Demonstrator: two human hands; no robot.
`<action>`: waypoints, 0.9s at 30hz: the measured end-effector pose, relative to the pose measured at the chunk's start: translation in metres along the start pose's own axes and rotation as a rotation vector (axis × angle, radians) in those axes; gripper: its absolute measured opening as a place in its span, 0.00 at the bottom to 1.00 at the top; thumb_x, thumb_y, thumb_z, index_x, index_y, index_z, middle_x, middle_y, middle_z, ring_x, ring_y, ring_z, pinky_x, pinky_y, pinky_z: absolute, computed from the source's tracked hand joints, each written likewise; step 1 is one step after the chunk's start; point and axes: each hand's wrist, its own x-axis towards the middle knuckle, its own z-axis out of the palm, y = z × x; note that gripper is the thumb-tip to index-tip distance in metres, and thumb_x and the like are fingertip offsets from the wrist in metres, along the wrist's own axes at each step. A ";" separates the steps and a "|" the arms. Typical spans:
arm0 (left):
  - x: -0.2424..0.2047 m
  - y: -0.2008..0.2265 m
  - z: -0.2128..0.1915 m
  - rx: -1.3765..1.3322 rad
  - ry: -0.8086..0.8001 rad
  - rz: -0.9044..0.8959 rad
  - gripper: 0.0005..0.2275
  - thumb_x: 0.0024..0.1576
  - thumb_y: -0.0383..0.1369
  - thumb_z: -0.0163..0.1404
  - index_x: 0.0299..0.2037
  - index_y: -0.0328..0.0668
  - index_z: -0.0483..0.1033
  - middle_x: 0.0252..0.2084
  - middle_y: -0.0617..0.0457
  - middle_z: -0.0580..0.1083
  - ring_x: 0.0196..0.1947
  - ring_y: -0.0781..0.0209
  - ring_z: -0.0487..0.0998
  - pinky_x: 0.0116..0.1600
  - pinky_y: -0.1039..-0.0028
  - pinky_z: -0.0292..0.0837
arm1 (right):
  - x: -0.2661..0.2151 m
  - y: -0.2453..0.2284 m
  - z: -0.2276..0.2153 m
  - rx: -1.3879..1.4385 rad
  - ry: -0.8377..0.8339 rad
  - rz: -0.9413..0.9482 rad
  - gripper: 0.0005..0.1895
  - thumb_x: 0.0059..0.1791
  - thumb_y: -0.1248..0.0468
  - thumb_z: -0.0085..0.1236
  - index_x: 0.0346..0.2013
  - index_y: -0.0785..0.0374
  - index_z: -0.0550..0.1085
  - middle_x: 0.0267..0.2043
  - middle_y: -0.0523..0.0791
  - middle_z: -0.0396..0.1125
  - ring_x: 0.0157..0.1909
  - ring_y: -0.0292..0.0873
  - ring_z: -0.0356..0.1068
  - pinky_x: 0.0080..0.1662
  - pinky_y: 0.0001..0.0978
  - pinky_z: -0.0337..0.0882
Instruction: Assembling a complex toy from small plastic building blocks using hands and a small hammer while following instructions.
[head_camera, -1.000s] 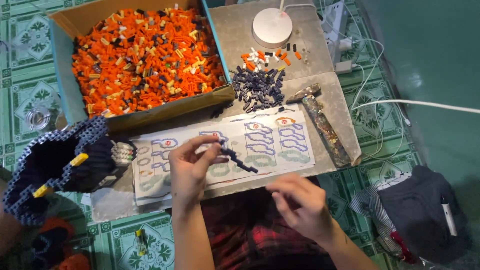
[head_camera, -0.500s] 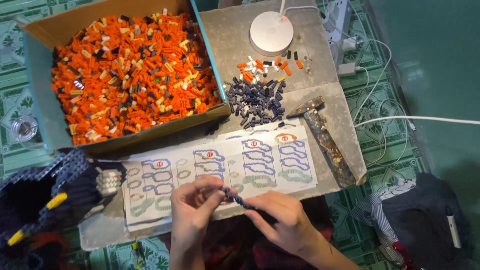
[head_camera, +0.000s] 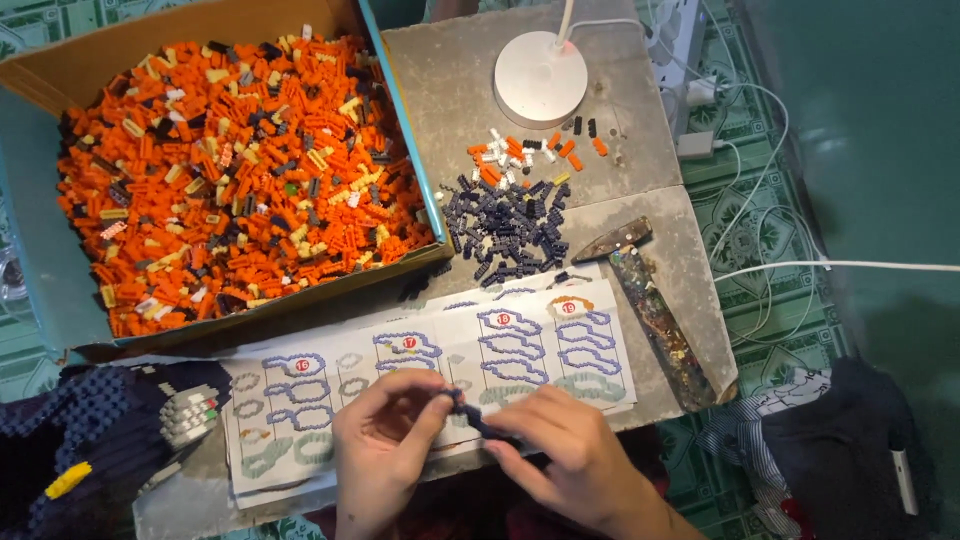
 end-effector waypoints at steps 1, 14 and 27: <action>0.002 0.000 -0.001 0.117 0.038 -0.010 0.04 0.60 0.21 0.63 0.42 0.33 0.88 0.38 0.46 0.87 0.37 0.60 0.89 0.43 0.75 0.85 | 0.004 0.003 -0.004 -0.055 -0.032 0.003 0.12 0.55 0.64 0.70 0.50 0.68 0.81 0.42 0.50 0.81 0.38 0.49 0.78 0.43 0.40 0.77; 0.020 -0.021 0.006 1.078 0.104 0.513 0.07 0.62 0.31 0.64 0.48 0.45 0.86 0.47 0.54 0.86 0.48 0.53 0.81 0.53 0.61 0.71 | 0.098 0.047 -0.038 -0.700 -0.049 0.058 0.12 0.56 0.68 0.70 0.55 0.60 0.83 0.42 0.48 0.73 0.39 0.49 0.74 0.24 0.39 0.71; 0.020 -0.005 0.002 0.973 0.062 0.554 0.08 0.60 0.21 0.59 0.47 0.41 0.87 0.47 0.54 0.84 0.49 0.53 0.82 0.56 0.62 0.71 | 0.114 0.063 -0.035 -0.847 -0.267 0.139 0.12 0.54 0.67 0.68 0.53 0.59 0.85 0.43 0.47 0.68 0.41 0.53 0.71 0.25 0.51 0.70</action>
